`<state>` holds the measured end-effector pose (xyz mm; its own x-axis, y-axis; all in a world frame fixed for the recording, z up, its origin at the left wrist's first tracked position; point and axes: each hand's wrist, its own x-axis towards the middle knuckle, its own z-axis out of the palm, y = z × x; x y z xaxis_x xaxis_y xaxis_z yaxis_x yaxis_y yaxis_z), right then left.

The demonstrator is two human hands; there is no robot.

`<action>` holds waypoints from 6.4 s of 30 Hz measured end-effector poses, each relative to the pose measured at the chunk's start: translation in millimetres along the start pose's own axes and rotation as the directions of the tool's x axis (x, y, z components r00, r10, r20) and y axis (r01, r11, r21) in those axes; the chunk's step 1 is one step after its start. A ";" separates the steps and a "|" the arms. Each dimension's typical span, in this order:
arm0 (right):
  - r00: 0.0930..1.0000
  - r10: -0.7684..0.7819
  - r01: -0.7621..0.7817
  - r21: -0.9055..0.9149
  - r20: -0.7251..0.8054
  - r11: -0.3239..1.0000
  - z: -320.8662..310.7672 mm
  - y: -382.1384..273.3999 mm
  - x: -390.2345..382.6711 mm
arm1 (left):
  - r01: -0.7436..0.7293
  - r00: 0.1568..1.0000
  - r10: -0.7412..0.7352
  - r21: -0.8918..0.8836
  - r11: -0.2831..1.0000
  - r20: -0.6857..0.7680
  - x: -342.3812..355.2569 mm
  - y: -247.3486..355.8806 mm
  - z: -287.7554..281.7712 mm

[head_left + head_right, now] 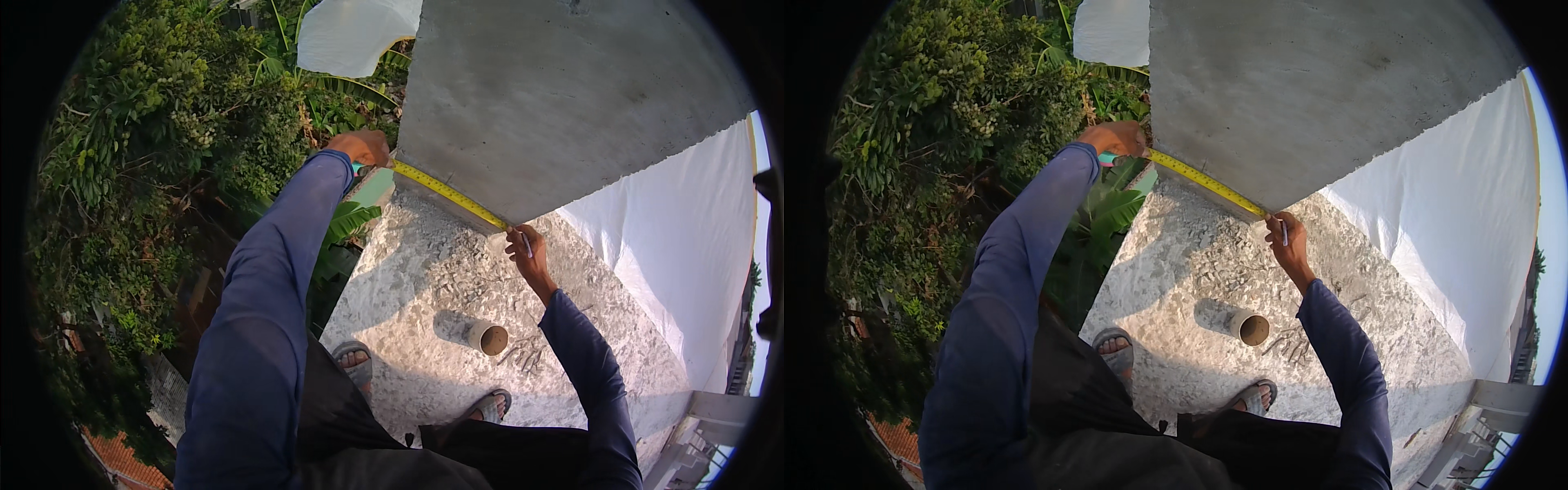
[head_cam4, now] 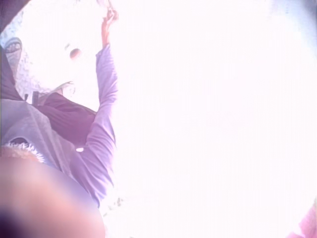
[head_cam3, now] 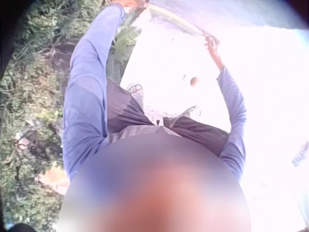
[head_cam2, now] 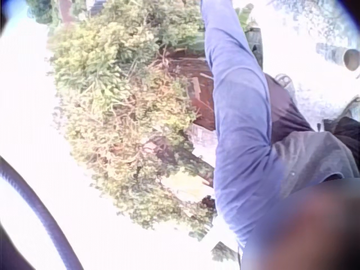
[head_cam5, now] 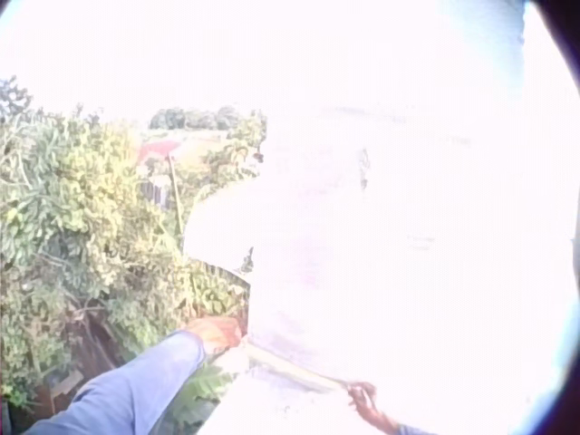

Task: The person measures a concrete pillar using a tape measure and marks positions with a pencil. They then use a hammer and nail to create indentations at the marked points on the pillar.

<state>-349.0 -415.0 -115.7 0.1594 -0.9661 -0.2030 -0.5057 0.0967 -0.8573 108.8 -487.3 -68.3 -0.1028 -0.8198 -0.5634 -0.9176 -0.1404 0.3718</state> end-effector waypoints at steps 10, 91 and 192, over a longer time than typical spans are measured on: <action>0.993 -0.111 0.106 -0.113 -0.039 0.988 2.7 -3.7 -3.3 | -0.046 0.999 0.047 -0.073 0.996 0.004 17.9 -4.5 7.5; 0.994 0.091 -0.058 0.380 -0.069 0.923 21.9 3.6 -11.0 | -0.164 0.986 0.158 -0.269 0.949 -0.045 24.0 -62.4 39.7; 0.966 0.208 -0.060 0.652 -0.153 0.756 227.4 -48.0 40.4 | -0.071 0.979 0.122 0.285 0.956 -0.165 4.5 -16.7 18.6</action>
<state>-125.5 -404.3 -190.3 -0.0808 -0.9498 -0.3022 0.1605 0.2868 -0.9444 116.5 -478.4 -90.7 -0.1494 -0.9113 -0.3837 -0.9792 0.0824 0.1855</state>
